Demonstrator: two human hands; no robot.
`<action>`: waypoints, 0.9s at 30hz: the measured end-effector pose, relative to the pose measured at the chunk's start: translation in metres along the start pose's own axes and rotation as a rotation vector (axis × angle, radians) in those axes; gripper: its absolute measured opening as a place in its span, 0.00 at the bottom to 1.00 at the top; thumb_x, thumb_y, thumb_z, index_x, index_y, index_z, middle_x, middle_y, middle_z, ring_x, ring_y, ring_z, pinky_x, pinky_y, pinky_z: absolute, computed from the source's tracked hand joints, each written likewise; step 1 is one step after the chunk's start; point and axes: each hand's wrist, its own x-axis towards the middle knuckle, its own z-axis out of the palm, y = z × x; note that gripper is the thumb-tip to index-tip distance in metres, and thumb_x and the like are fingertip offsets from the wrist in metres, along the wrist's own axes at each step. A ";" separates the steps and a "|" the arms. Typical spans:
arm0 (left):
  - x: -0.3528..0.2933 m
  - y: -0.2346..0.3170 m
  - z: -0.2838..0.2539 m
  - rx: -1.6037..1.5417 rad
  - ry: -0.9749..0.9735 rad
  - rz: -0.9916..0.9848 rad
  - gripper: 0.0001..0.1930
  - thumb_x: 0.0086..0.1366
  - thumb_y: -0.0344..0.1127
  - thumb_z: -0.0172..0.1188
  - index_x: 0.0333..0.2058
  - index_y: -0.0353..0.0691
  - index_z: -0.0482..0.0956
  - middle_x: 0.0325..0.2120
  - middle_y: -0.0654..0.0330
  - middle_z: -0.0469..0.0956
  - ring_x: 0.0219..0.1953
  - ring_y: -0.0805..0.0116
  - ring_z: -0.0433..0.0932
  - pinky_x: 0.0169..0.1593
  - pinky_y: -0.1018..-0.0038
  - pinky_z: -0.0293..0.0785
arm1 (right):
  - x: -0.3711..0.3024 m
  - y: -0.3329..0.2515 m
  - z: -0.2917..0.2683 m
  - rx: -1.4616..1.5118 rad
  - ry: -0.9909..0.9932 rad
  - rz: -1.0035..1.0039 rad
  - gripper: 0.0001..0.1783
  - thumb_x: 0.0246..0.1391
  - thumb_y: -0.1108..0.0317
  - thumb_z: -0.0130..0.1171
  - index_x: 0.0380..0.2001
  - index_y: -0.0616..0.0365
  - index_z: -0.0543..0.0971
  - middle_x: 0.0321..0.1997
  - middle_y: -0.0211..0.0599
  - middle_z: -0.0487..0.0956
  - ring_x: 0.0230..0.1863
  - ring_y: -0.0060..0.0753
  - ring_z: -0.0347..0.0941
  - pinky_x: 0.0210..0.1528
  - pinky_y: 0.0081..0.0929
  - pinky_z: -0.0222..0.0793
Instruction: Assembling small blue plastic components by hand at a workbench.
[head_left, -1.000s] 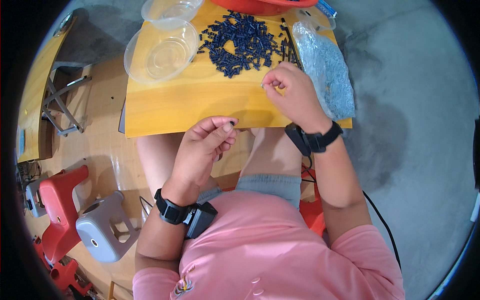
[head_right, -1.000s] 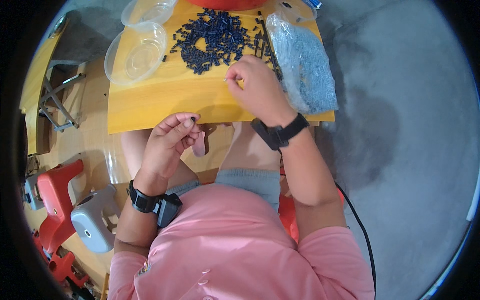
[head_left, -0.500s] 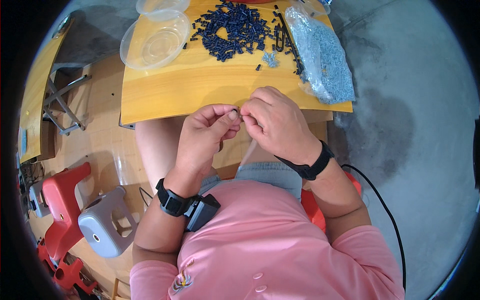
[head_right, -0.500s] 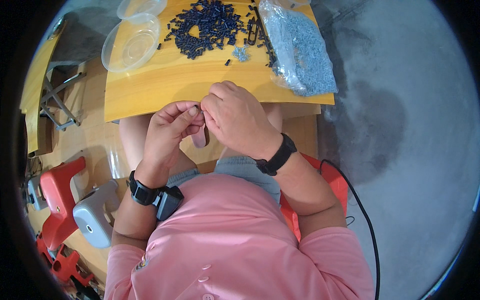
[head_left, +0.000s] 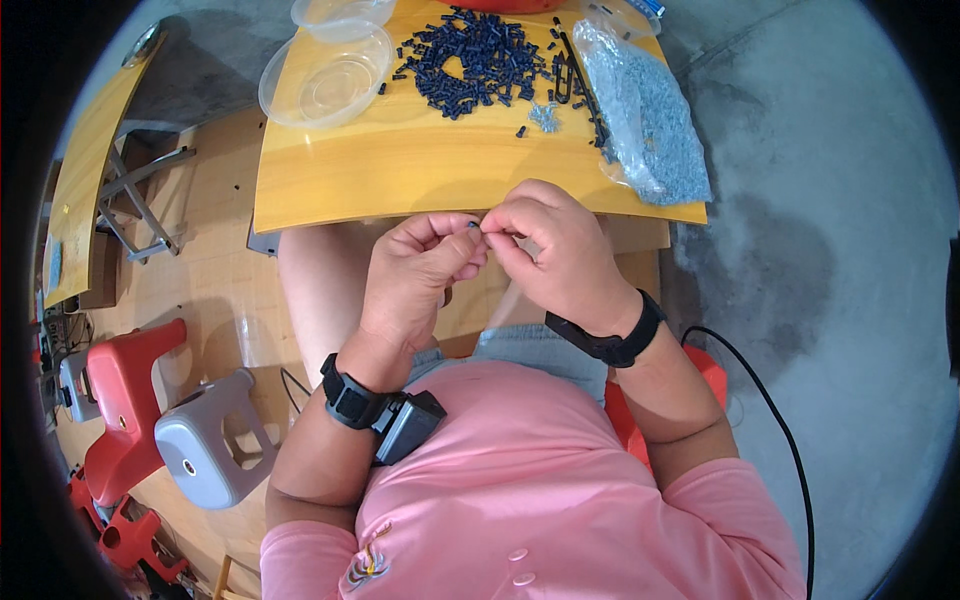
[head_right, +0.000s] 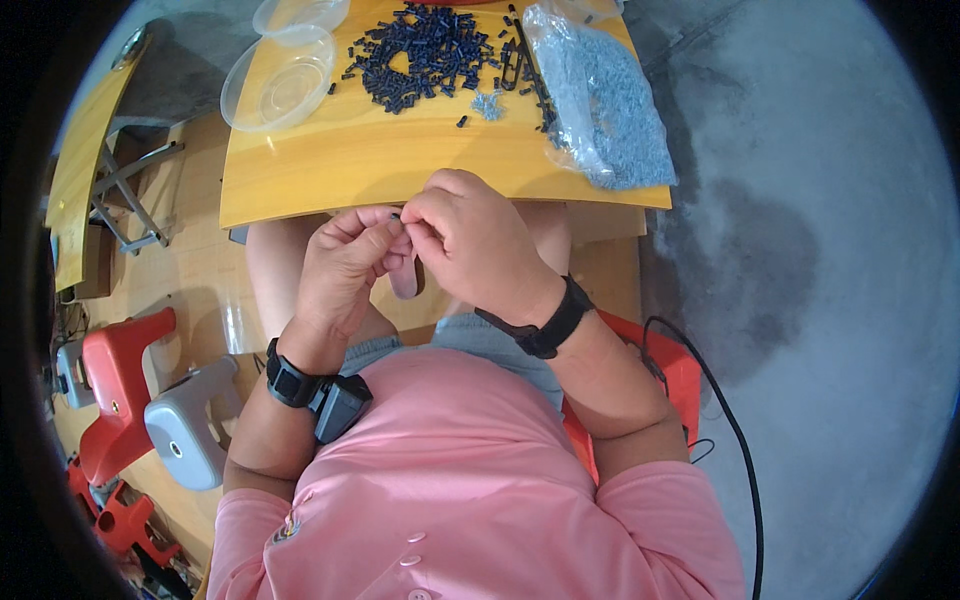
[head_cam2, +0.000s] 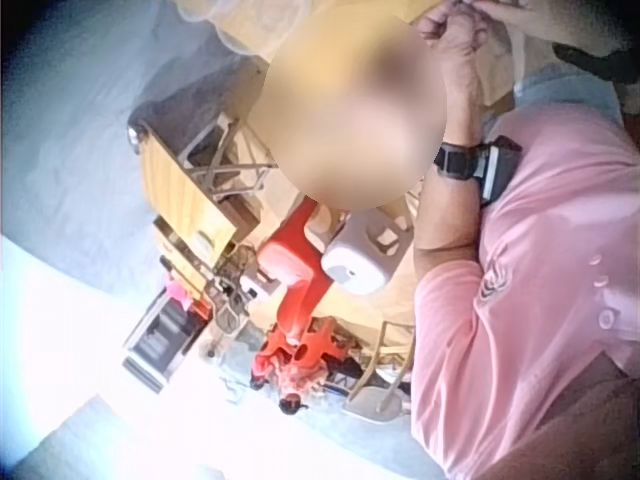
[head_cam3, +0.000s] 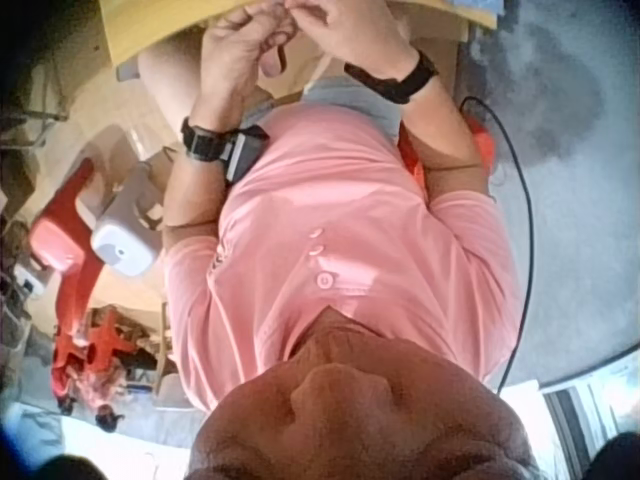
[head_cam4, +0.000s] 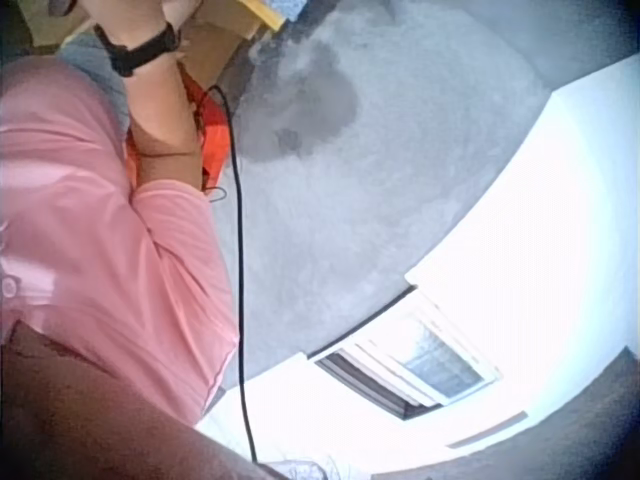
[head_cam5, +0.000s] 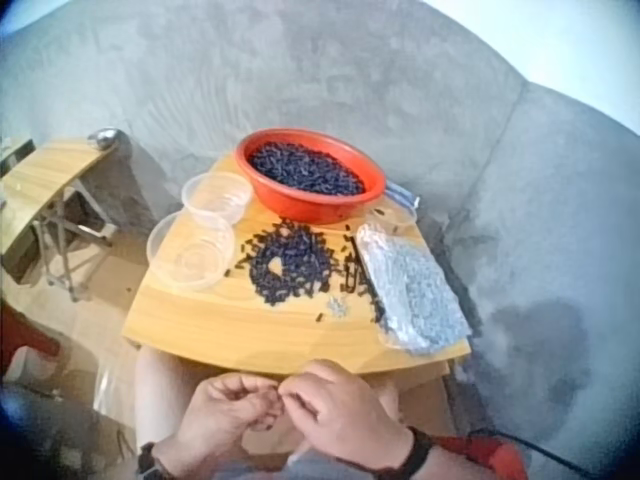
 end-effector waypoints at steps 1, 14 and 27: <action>-0.001 0.001 0.001 -0.027 0.010 0.006 0.08 0.60 0.29 0.62 0.38 0.33 0.78 0.29 0.61 0.80 0.30 0.77 0.78 0.36 0.83 0.74 | -0.002 0.000 0.000 0.000 0.001 0.000 0.07 0.43 0.77 0.62 0.28 0.60 0.78 0.29 0.37 0.75 0.29 0.35 0.73 0.29 0.28 0.69; -0.010 -0.006 0.006 -0.022 -0.032 0.128 0.10 0.61 0.27 0.62 0.40 0.31 0.77 0.32 0.58 0.80 0.33 0.74 0.79 0.39 0.80 0.76 | -0.019 0.003 -0.001 0.747 -0.026 0.478 0.06 0.53 0.73 0.62 0.33 0.65 0.80 0.31 0.28 0.79 0.32 0.15 0.73 0.35 0.14 0.71; -0.020 0.000 0.011 0.001 -0.073 0.063 0.10 0.62 0.27 0.60 0.43 0.33 0.79 0.35 0.57 0.81 0.37 0.72 0.80 0.41 0.78 0.78 | -0.019 0.003 -0.010 0.747 0.059 0.487 0.04 0.53 0.74 0.60 0.32 0.64 0.79 0.32 0.27 0.78 0.31 0.13 0.72 0.32 0.13 0.68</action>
